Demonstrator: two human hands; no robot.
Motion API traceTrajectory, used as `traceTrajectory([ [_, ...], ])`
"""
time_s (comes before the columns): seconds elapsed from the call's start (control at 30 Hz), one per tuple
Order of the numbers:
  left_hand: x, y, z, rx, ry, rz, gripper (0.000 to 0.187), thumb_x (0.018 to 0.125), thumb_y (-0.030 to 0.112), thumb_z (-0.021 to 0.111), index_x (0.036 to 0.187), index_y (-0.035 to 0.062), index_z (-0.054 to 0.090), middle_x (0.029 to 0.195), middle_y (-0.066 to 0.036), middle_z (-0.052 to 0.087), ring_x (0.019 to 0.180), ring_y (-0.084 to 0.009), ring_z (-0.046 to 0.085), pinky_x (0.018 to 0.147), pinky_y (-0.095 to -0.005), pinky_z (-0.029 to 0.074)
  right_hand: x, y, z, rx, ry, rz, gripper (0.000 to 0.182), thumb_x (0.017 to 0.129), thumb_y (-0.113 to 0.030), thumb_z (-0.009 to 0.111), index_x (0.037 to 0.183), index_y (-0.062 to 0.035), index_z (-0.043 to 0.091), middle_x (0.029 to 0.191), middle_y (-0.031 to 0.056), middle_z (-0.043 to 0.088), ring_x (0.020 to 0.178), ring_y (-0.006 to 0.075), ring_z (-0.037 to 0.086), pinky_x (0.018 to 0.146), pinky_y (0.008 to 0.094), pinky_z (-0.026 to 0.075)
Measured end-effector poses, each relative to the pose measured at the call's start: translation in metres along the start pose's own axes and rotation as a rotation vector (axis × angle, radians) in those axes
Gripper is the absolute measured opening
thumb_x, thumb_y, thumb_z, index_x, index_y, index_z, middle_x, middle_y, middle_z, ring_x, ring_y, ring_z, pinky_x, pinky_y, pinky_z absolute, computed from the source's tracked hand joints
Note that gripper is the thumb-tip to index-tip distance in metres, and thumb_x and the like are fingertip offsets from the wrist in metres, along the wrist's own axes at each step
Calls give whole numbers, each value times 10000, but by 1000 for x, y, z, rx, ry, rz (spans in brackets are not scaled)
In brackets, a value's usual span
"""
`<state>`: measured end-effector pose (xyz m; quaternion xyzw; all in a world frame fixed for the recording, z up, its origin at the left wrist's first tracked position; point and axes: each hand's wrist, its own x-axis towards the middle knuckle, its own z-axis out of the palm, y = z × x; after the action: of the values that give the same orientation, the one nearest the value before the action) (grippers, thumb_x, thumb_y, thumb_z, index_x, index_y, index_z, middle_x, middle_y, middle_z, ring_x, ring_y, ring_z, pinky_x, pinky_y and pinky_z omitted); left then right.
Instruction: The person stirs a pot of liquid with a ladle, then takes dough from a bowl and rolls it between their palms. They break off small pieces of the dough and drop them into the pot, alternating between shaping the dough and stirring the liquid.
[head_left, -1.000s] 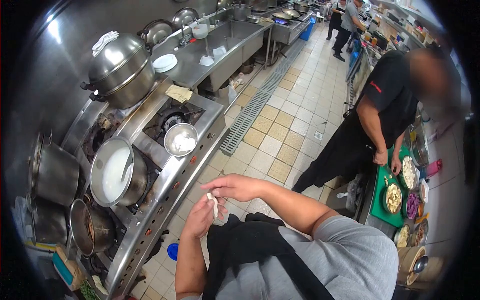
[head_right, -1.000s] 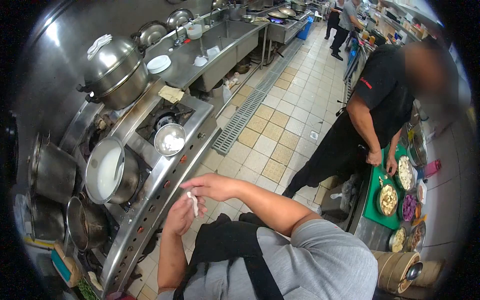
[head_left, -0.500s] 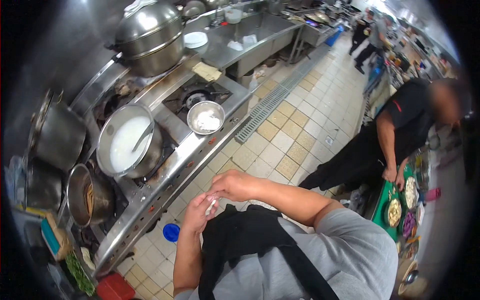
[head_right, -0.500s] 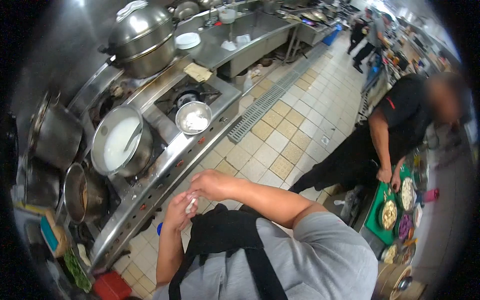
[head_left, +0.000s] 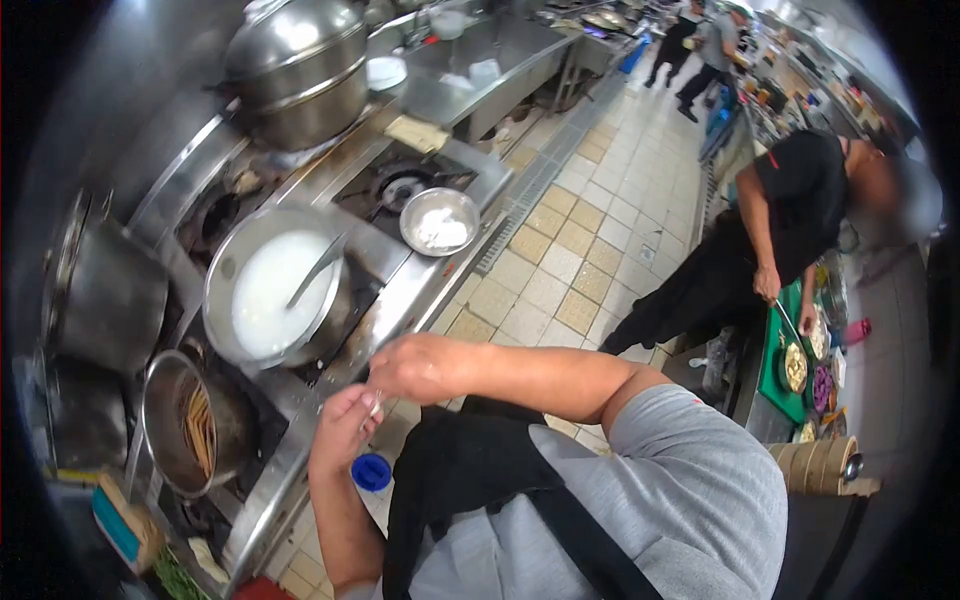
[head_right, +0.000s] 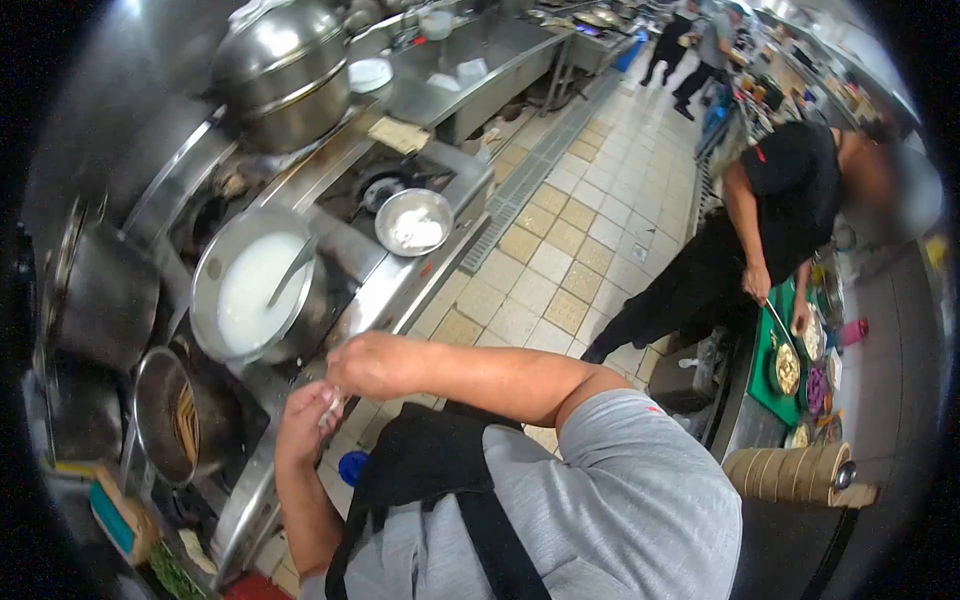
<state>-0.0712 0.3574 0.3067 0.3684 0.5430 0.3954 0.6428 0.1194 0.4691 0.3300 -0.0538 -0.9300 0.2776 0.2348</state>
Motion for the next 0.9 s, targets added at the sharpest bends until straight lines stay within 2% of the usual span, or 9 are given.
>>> traceTrajectory([
  [0.17, -7, 15, -25, 39, -5, 115, 268, 953, 295, 540, 985, 49, 641, 733, 30, 557, 617, -40, 459, 536, -193, 355, 34, -5, 1, 60, 82, 0, 130, 808, -166, 671, 876, -55, 667, 792, 131, 612, 763, 339, 619, 655, 414, 511],
  [0.23, -12, 25, -28, 24, 38, 155, 268, 962, 278, 527, 1017, 43, 643, 747, 31, 560, 625, -43, 465, 529, -195, 357, 46, 5, 1, 119, 120, 3, 126, 833, -149, 673, 909, -48, 668, 836, 104, 654, 746, 259, 654, 653, 361, 520],
  [0.3, -13, 27, -32, -96, 119, 189, 266, 969, 256, 514, 1052, 37, 641, 757, 30, 564, 629, -46, 471, 525, -198, 360, 51, 14, -1, 548, 124, 409, 134, 880, -126, 652, 971, -28, 662, 883, 83, 686, 741, 169, 666, 666, 304, 532],
  [0.37, -17, 19, -37, -222, 178, 207, 272, 983, 224, 487, 1105, 20, 619, 774, 3, 577, 648, -74, 508, 539, -219, 398, 62, 25, -5, 999, 300, 514, 157, 921, -102, 604, 1033, 0, 650, 889, 78, 684, 736, 117, 648, 683, 266, 540],
  [0.4, -20, 14, -38, -341, 226, 293, 284, 985, 215, 482, 1139, 5, 595, 796, -21, 590, 664, -99, 544, 558, -229, 440, 65, 31, -7, 1036, 323, 567, 174, 927, -99, 595, 1056, 8, 642, 872, 81, 676, 720, 121, 643, 686, 265, 546],
  [0.47, -27, -1, -43, -492, 289, 385, 323, 997, 199, 459, 1221, -22, 531, 862, -78, 621, 756, -174, 622, 667, -314, 543, 69, 46, -5, 1077, 334, 623, 192, 933, -96, 585, 1080, 17, 635, 855, 83, 669, 705, 125, 638, 688, 265, 552],
  [0.6, -35, -30, -49, -643, 492, 437, 340, 1006, 229, 448, 1259, 5, 489, 906, -101, 644, 837, -223, 648, 742, -370, 550, 77, 70, -2, 1167, 278, 610, 196, 925, -101, 598, 1079, 15, 636, 824, 69, 657, 662, 113, 620, 642, 259, 552],
  [0.73, -37, -49, -54, -753, 554, 507, 284, 998, 249, 472, 1187, 42, 518, 910, -97, 658, 837, -229, 655, 726, -361, 550, 85, 84, -10, 1141, 283, 568, 169, 885, -72, 646, 1031, 13, 641, 828, 73, 661, 633, 108, 615, 598, 257, 549],
  [0.9, -35, -50, -50, -836, 569, 571, 307, 989, 215, 489, 1237, 33, 492, 967, -100, 642, 794, -184, 611, 655, -302, 515, 104, 82, -23, 941, 263, 614, 153, 877, -56, 644, 1007, 26, 635, 853, 86, 676, 627, 106, 619, 582, 249, 535],
])
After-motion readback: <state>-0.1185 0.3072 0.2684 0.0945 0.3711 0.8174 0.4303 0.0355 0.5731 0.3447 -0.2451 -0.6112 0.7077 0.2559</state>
